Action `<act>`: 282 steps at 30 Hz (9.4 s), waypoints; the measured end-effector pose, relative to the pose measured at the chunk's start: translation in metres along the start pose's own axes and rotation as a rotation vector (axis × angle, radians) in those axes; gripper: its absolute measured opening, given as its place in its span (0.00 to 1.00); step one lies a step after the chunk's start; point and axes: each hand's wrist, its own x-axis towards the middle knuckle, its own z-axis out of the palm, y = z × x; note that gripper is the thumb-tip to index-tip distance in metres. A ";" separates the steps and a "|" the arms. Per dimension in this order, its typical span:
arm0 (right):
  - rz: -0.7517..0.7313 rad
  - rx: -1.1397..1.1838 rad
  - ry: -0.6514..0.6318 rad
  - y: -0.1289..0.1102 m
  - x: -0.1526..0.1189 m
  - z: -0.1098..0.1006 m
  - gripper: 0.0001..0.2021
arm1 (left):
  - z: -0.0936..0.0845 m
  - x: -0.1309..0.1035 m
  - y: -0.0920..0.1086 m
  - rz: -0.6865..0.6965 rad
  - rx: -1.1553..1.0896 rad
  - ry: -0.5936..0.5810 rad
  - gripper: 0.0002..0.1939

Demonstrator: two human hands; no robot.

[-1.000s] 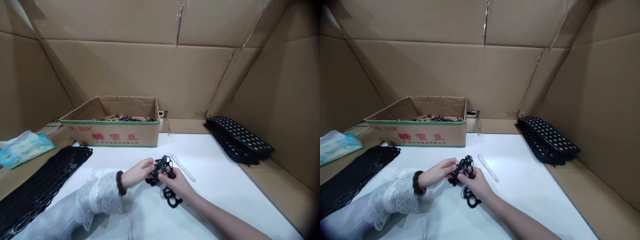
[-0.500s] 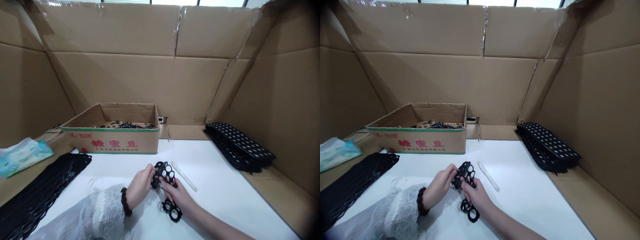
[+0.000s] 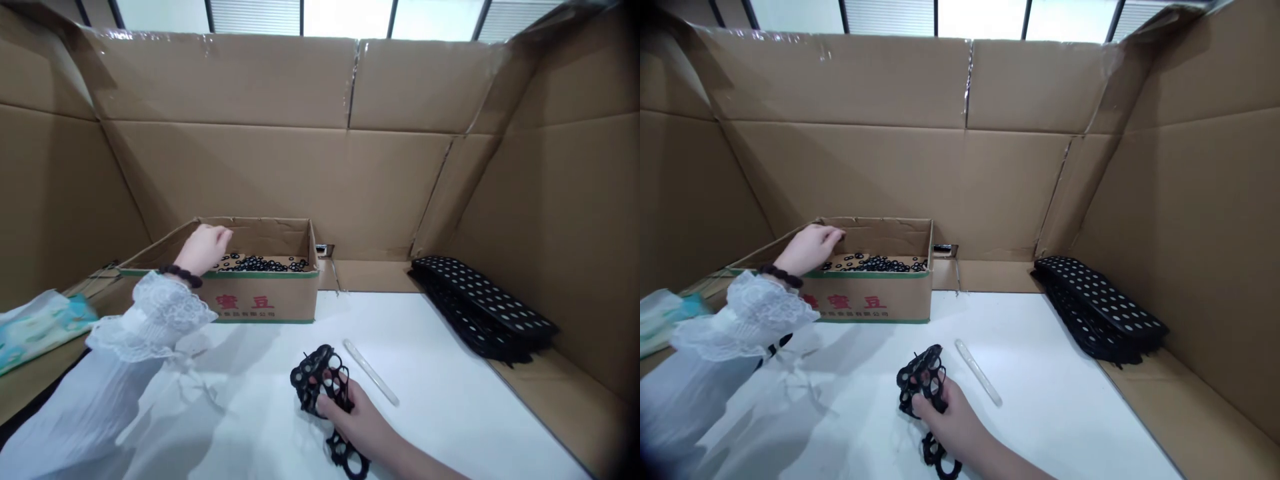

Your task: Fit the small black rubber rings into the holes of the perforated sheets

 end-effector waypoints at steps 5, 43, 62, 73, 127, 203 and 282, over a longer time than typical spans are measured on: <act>0.040 0.088 -0.084 0.002 0.000 -0.001 0.24 | 0.007 -0.048 0.049 0.063 -0.119 0.115 0.16; -0.050 0.230 -0.017 -0.012 -0.004 0.005 0.09 | 0.039 -0.154 0.115 0.182 -0.530 -0.448 0.12; -0.105 0.238 0.064 -0.013 0.002 -0.007 0.14 | 0.019 -0.067 0.067 0.102 -0.043 0.136 0.18; -0.167 0.229 0.093 -0.007 0.002 0.001 0.13 | 0.042 -0.193 0.131 0.316 -0.354 -0.683 0.15; -0.355 -0.024 -0.014 -0.009 -0.001 0.002 0.21 | 0.050 -0.184 0.143 0.574 -0.172 -0.418 0.09; -0.105 0.402 -0.060 -0.013 -0.008 0.009 0.10 | 0.049 -0.206 0.132 0.607 -0.320 -0.248 0.15; -0.085 0.203 0.122 -0.007 0.001 -0.003 0.10 | 0.044 -0.149 0.062 0.408 0.018 -0.735 0.10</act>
